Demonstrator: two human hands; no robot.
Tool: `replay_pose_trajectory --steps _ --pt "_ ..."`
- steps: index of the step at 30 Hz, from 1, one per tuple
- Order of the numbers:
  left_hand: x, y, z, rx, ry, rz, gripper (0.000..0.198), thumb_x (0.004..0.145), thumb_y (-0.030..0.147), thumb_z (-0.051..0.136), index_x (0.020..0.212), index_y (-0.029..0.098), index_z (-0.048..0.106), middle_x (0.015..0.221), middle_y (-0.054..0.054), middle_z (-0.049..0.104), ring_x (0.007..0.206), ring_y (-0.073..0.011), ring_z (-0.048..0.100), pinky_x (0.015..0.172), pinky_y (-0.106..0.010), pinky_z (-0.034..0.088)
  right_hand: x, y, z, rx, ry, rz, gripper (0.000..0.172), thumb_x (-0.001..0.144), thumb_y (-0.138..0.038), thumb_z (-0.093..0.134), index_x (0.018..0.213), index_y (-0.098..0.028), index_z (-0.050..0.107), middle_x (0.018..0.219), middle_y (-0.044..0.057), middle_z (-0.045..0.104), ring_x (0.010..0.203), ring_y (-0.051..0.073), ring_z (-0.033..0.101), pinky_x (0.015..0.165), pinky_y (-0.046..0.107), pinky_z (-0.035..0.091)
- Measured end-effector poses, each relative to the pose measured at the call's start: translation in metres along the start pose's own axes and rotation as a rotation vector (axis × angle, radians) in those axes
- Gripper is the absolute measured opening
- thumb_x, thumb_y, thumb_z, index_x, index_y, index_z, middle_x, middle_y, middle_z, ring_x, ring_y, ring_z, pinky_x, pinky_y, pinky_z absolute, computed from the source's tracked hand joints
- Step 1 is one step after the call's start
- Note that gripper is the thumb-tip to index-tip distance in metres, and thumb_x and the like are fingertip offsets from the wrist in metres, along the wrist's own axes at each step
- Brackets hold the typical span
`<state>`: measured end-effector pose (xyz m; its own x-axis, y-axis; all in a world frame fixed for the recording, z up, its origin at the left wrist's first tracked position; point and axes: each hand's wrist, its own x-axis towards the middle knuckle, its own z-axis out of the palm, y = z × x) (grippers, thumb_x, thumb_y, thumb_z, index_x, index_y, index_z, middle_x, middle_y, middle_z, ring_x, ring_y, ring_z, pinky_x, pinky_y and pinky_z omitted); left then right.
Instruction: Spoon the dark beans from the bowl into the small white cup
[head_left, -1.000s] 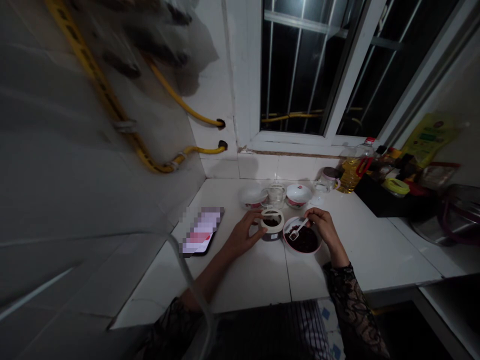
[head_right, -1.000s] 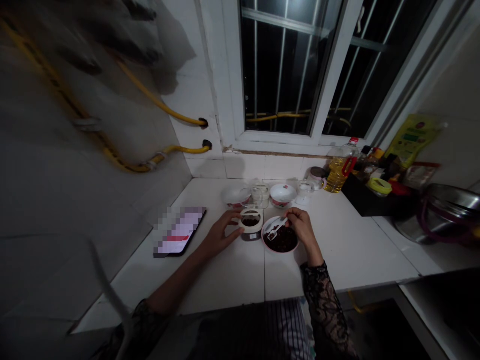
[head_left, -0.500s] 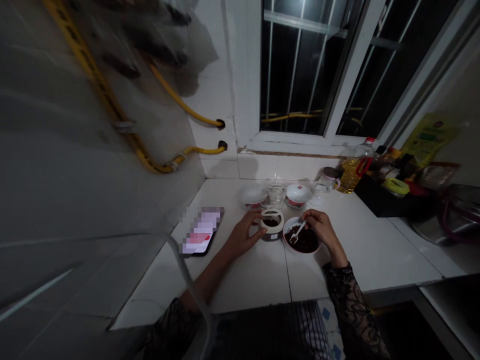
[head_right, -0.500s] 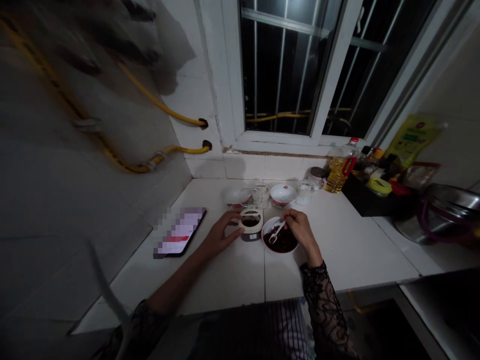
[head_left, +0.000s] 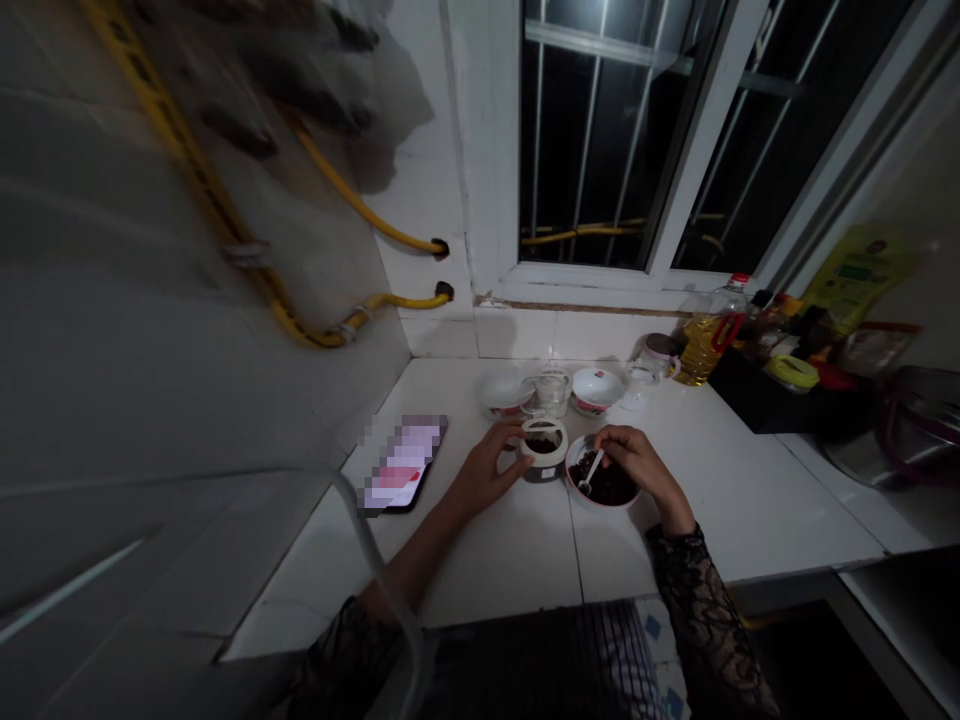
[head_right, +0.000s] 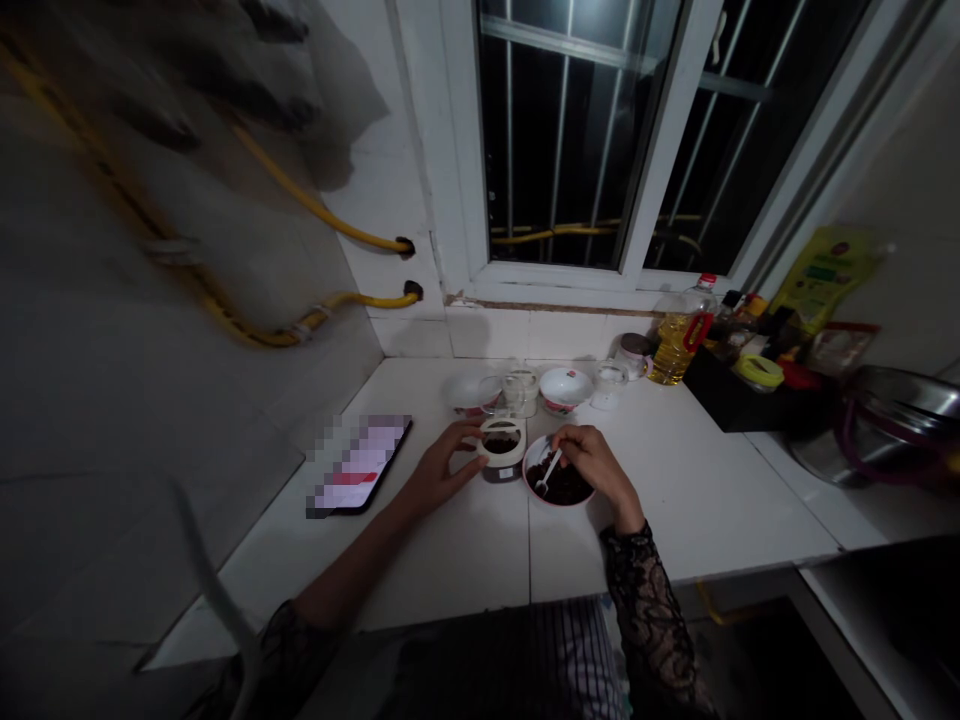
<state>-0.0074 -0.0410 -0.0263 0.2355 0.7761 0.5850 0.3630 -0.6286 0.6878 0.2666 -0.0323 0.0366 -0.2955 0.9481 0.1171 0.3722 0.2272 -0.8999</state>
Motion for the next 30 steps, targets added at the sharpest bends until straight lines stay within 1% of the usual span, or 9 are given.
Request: replay_pose_trajectory --steps 4,8,14,24,30 --pt "0.0001 0.0002 0.0002 0.000 -0.008 0.015 0.026 0.091 0.035 0.064 0.114 0.023 0.059 0.129 -0.012 0.063 0.123 -0.0260 0.063 0.087 -0.037 0.061 0.0000 0.0007 0.0000 0.109 -0.001 0.052 0.016 0.069 -0.033 0.055 0.071 -0.021 0.065 0.051 -0.004 0.057 0.053 0.015 0.050 0.061 0.027 0.037" --pt "-0.0002 -0.0008 0.0007 -0.001 0.001 0.022 0.027 0.092 0.035 0.064 0.115 0.023 0.059 0.129 -0.012 0.063 0.123 -0.0257 0.062 0.087 -0.037 0.061 0.0011 0.0017 -0.0027 0.155 0.065 0.096 0.018 0.067 -0.035 0.055 0.069 -0.020 0.064 0.048 -0.003 0.056 0.050 0.014 0.049 0.059 0.026 0.037" --pt "0.0004 0.0001 -0.0005 0.002 -0.003 0.017 0.028 0.091 0.037 0.065 0.115 0.023 0.060 0.129 -0.012 0.063 0.123 -0.0267 0.063 0.087 -0.037 0.061 0.0028 0.0021 -0.0068 0.179 0.152 0.088 0.018 0.063 -0.037 0.056 0.065 -0.021 0.064 0.046 -0.002 0.056 0.049 0.015 0.050 0.058 0.028 0.038" --pt "0.0001 -0.0011 0.0011 0.008 0.003 0.011 0.026 0.092 0.036 0.064 0.114 0.023 0.059 0.129 -0.012 0.063 0.121 -0.0260 0.064 0.086 -0.037 0.062 0.0053 0.0051 -0.0076 0.226 0.195 0.100 0.013 0.063 -0.032 0.057 0.063 -0.021 0.064 0.045 -0.003 0.056 0.048 0.014 0.051 0.059 0.028 0.041" --pt "0.0001 -0.0016 0.0011 0.002 0.005 0.014 0.026 0.091 0.036 0.064 0.114 0.023 0.059 0.129 -0.012 0.063 0.121 -0.0256 0.064 0.085 -0.036 0.062 0.0069 0.0064 -0.0067 0.241 0.222 0.120 0.015 0.060 -0.034 0.057 0.062 -0.021 0.064 0.044 -0.003 0.055 0.047 0.014 0.048 0.057 0.028 0.039"
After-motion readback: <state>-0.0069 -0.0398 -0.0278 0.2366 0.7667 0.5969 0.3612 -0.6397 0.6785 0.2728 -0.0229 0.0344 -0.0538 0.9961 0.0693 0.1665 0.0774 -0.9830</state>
